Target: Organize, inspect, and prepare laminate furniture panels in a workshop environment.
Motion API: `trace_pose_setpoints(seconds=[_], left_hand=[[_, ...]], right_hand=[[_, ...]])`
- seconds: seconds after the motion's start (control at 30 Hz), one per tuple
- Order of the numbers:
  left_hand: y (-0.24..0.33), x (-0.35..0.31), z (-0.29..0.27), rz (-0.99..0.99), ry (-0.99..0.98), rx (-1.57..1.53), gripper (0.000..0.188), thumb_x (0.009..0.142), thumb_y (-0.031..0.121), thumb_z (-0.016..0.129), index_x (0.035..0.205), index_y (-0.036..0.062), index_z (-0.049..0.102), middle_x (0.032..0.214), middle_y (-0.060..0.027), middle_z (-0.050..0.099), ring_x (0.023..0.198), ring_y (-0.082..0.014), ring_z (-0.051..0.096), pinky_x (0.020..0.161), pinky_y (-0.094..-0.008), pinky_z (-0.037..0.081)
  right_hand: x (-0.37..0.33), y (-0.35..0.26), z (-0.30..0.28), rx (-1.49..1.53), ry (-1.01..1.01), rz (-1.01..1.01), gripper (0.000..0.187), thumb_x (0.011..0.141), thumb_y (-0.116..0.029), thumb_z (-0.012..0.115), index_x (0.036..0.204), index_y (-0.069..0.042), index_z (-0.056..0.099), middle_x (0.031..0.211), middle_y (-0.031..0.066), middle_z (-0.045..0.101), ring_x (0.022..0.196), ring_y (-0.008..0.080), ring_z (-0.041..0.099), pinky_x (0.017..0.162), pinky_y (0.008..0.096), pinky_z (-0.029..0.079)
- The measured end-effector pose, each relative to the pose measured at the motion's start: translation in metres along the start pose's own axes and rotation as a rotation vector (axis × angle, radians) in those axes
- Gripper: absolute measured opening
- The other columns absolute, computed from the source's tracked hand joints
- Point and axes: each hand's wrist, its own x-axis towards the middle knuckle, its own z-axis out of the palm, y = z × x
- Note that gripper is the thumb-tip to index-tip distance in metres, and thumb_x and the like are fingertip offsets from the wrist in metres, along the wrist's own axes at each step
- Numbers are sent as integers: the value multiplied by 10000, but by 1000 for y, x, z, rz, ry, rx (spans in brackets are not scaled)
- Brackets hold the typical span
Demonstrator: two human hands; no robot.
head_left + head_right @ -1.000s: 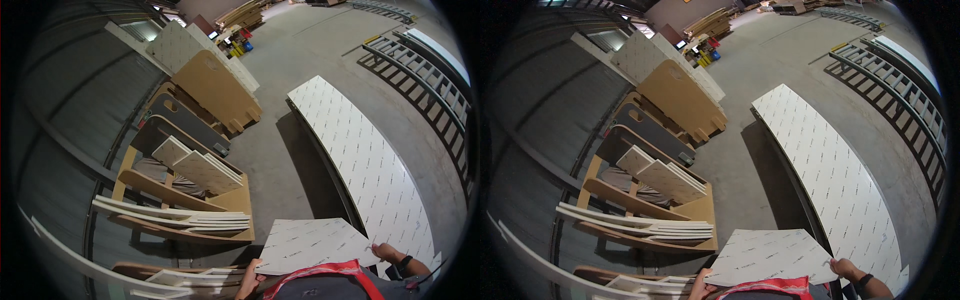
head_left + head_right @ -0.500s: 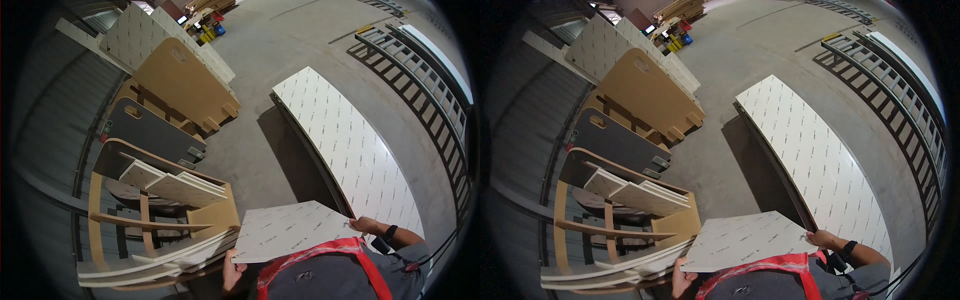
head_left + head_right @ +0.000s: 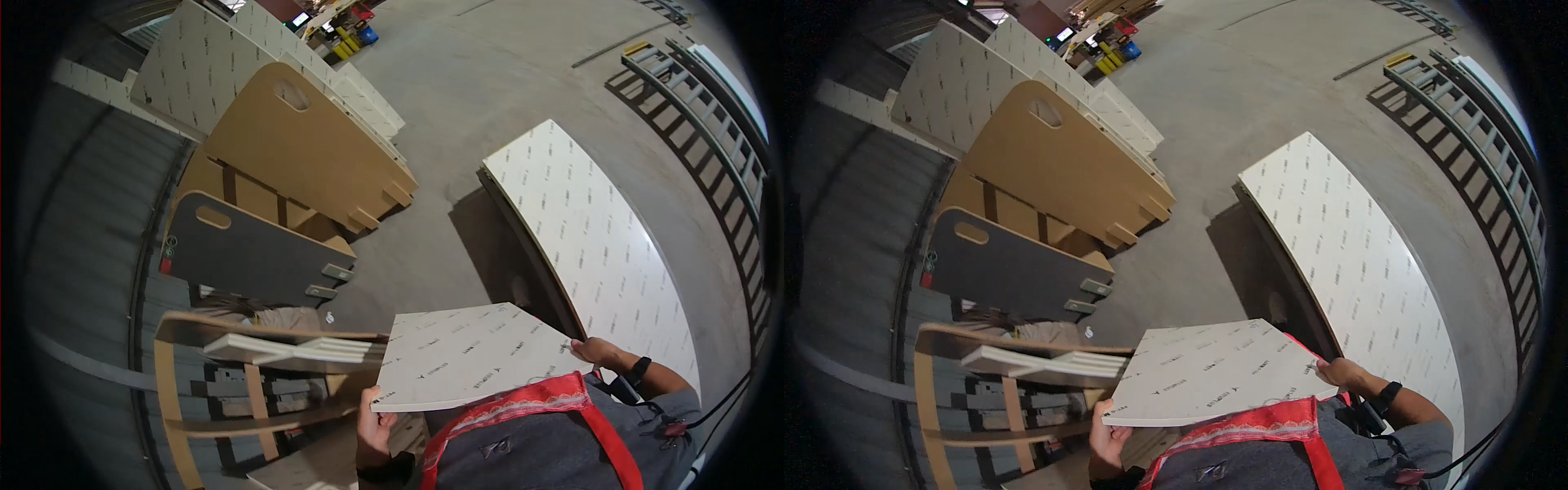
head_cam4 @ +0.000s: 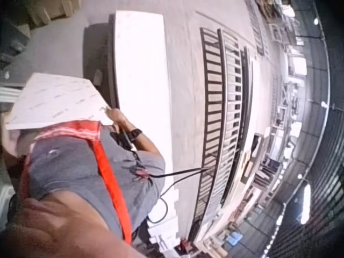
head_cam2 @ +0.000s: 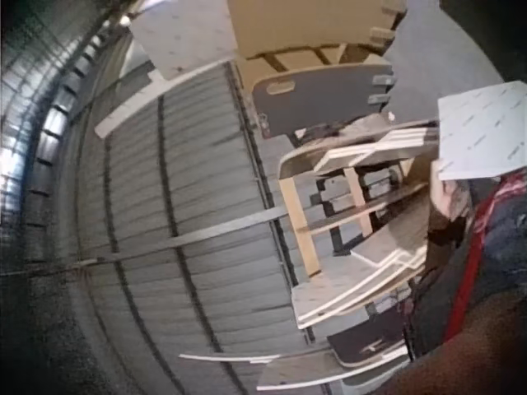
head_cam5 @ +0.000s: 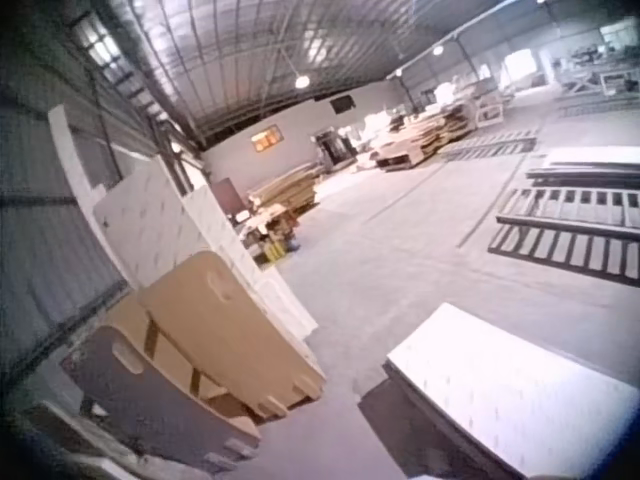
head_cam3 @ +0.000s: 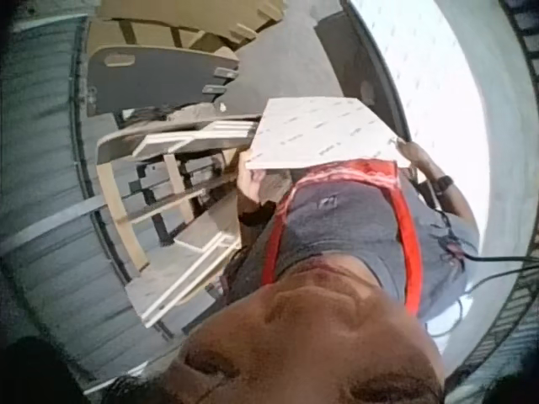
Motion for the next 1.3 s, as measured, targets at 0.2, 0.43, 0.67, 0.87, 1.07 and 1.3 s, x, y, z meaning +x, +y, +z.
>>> trace_pose_setpoints(seconds=[0.2, 0.43, 0.67, 0.87, 1.07, 1.3], left_hand=[[121, 122, 78, 33, -107, -35, 273, 866, 367, 523, 715, 141, 496, 499, 59, 354, 367, -57, 318, 344, -193, 244], [247, 253, 166, 31, -103, -72, 284, 867, 338, 488, 709, 103, 506, 463, 47, 381, 321, -63, 319, 296, -208, 214], [354, 387, 237, -54, -242, -70, 239, 865, 286, 491, 692, 121, 491, 505, 44, 394, 374, -61, 338, 356, -209, 265], [426, 539, 280, -108, -451, -40, 274, 899, 288, 479, 676, 130, 463, 522, 47, 375, 408, -73, 336, 412, -227, 266], [485, 670, 371, -253, -545, -2, 280, 882, 339, 513, 692, 145, 446, 546, 51, 355, 423, -54, 310, 393, -229, 230], [529, 804, 492, -318, -524, 32, 276, 843, 370, 553, 706, 157, 444, 585, 58, 336, 444, -51, 284, 384, -212, 197]], right_hand=[[87, -135, -123, -107, -38, -55, 687, 897, -598, 334, 916, 15, 642, 846, 251, 640, 809, 385, 637, 729, 445, 480], [178, -263, -256, 62, 51, -175, 729, 841, -626, 443, 881, 69, 658, 805, 245, 644, 741, 325, 654, 670, 404, 501], [248, -402, -404, 85, 138, -175, 784, 823, -648, 466, 856, 114, 646, 733, 209, 642, 628, 282, 628, 612, 372, 491], [276, -498, -500, -92, 289, -75, 762, 824, -668, 435, 729, 49, 672, 624, 176, 622, 606, 248, 612, 609, 378, 469], [299, -535, -569, -16, 409, -12, 728, 821, -627, 484, 777, 78, 657, 647, 167, 636, 624, 263, 615, 628, 386, 472], [384, -574, -662, 157, 368, 98, 569, 864, -482, 529, 723, 55, 652, 578, 137, 613, 496, 206, 616, 437, 322, 480]])
